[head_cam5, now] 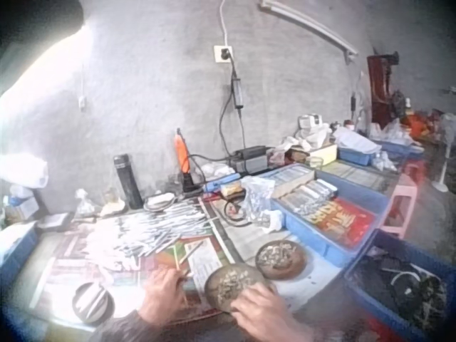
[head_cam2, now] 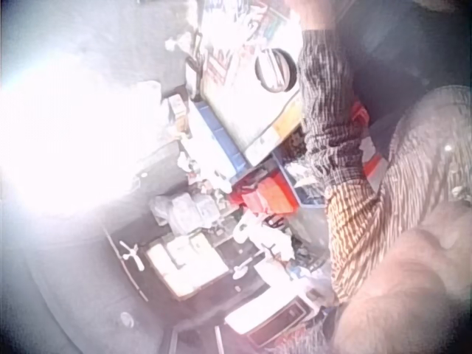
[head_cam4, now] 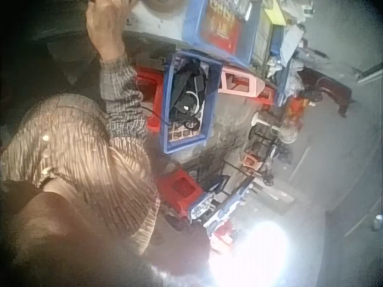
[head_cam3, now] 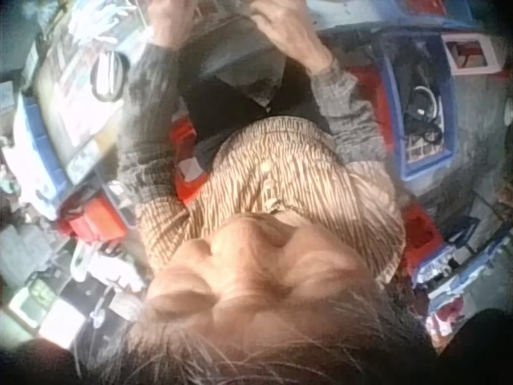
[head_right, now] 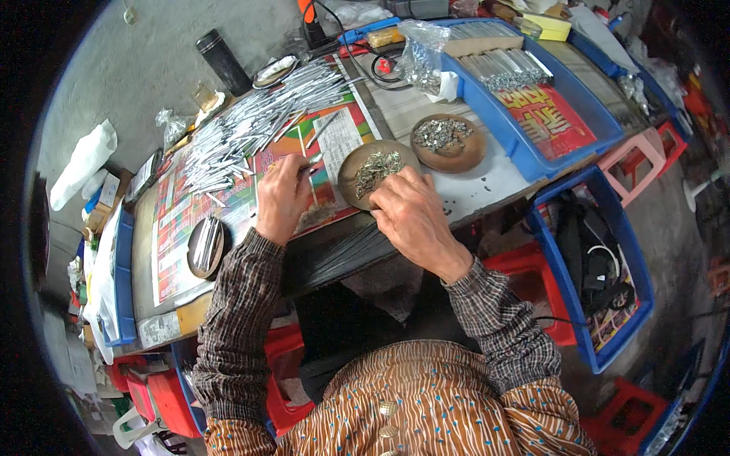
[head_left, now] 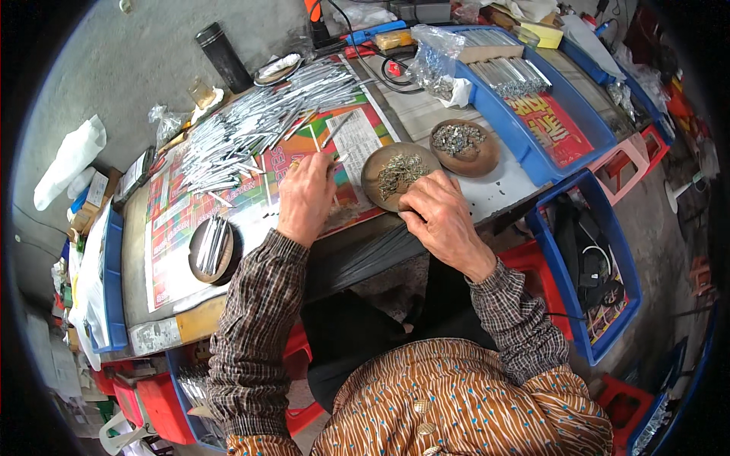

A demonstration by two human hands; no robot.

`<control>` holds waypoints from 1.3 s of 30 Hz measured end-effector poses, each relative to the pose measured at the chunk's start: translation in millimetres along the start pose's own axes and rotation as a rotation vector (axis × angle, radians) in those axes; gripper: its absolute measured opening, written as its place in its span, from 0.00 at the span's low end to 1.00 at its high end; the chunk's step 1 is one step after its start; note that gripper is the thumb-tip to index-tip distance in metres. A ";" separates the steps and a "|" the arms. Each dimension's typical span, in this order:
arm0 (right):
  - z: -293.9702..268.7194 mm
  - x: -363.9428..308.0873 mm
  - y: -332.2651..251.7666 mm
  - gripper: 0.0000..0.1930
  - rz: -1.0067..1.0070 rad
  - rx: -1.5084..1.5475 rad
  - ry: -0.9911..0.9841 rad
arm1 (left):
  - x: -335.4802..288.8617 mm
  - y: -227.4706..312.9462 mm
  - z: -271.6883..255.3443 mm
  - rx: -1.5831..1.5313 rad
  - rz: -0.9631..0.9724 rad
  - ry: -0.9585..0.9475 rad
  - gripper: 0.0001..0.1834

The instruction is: The person assembles metal components by picking up small clips and attaching them onto thin metal rods by hand, placing the assembled rods into a small dish.

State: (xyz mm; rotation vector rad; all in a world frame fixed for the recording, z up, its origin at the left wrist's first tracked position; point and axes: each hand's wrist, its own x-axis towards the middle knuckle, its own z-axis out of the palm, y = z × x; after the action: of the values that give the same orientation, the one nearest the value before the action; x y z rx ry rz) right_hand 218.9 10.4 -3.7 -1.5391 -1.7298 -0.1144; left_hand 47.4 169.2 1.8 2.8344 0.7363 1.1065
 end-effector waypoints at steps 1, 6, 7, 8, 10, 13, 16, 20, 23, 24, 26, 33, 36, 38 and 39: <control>1.2 -0.5 1.0 0.06 -0.010 0.009 0.026 | -1.0 3.3 -4.1 -0.119 -0.027 0.033 0.08; -0.9 -4.1 -0.2 0.06 -0.031 0.034 0.075 | -11.6 42.2 -32.5 -0.487 -0.343 0.025 0.07; -1.2 -5.5 -2.6 0.07 -0.015 0.086 0.094 | -17.8 47.1 -32.4 -0.568 -0.377 0.044 0.06; -1.7 -7.1 -5.2 0.07 0.002 0.137 0.113 | -23.2 53.8 -35.2 -0.568 -0.377 0.045 0.06; -3.8 -8.8 -13.0 0.07 0.018 0.197 0.119 | -32.7 69.2 -43.3 -0.665 -0.491 0.022 0.07; -1.6 -12.5 -22.8 0.07 0.051 0.325 0.115 | -51.9 84.1 -38.3 -0.832 -0.568 0.075 0.08; -5.3 -15.2 -33.0 0.06 0.039 0.389 0.112 | -65.8 96.4 -39.2 -1.003 -0.647 0.051 0.09; -4.9 -22.5 -47.4 0.05 0.258 0.677 0.062 | -74.4 111.6 -46.5 -1.293 -0.763 0.057 0.11; -2.0 -26.1 -52.9 0.06 0.280 0.768 0.079 | -78.1 118.1 -52.2 -1.490 -0.892 0.036 0.12; -0.7 -27.0 -54.5 0.06 0.292 0.817 0.086 | -79.4 119.6 -52.9 -1.491 -0.895 0.038 0.12; 1.0 -28.6 -57.4 0.05 0.290 0.840 0.089 | -80.5 124.1 -54.4 -1.553 -0.906 0.023 0.11; 5.7 -32.5 -56.5 0.04 0.220 0.751 0.172 | -81.9 131.5 -52.8 -1.573 -0.964 0.024 0.11; 5.1 -32.5 -58.0 0.04 0.212 0.755 0.193 | -81.9 132.4 -52.9 -1.596 -0.964 0.020 0.11; 6.2 -33.2 -58.0 0.04 0.195 0.736 0.199 | -82.6 132.4 -52.7 -1.597 -0.959 0.023 0.11; 6.5 -33.5 -57.7 0.05 0.177 0.713 0.206 | -82.8 132.4 -52.0 -1.601 -0.950 0.026 0.11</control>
State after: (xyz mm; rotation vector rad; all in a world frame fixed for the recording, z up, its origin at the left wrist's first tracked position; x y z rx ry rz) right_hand 163.5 -27.5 -3.8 -1.0881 -1.2636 0.3844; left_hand 16.9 7.8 11.3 0.9471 0.5802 0.8266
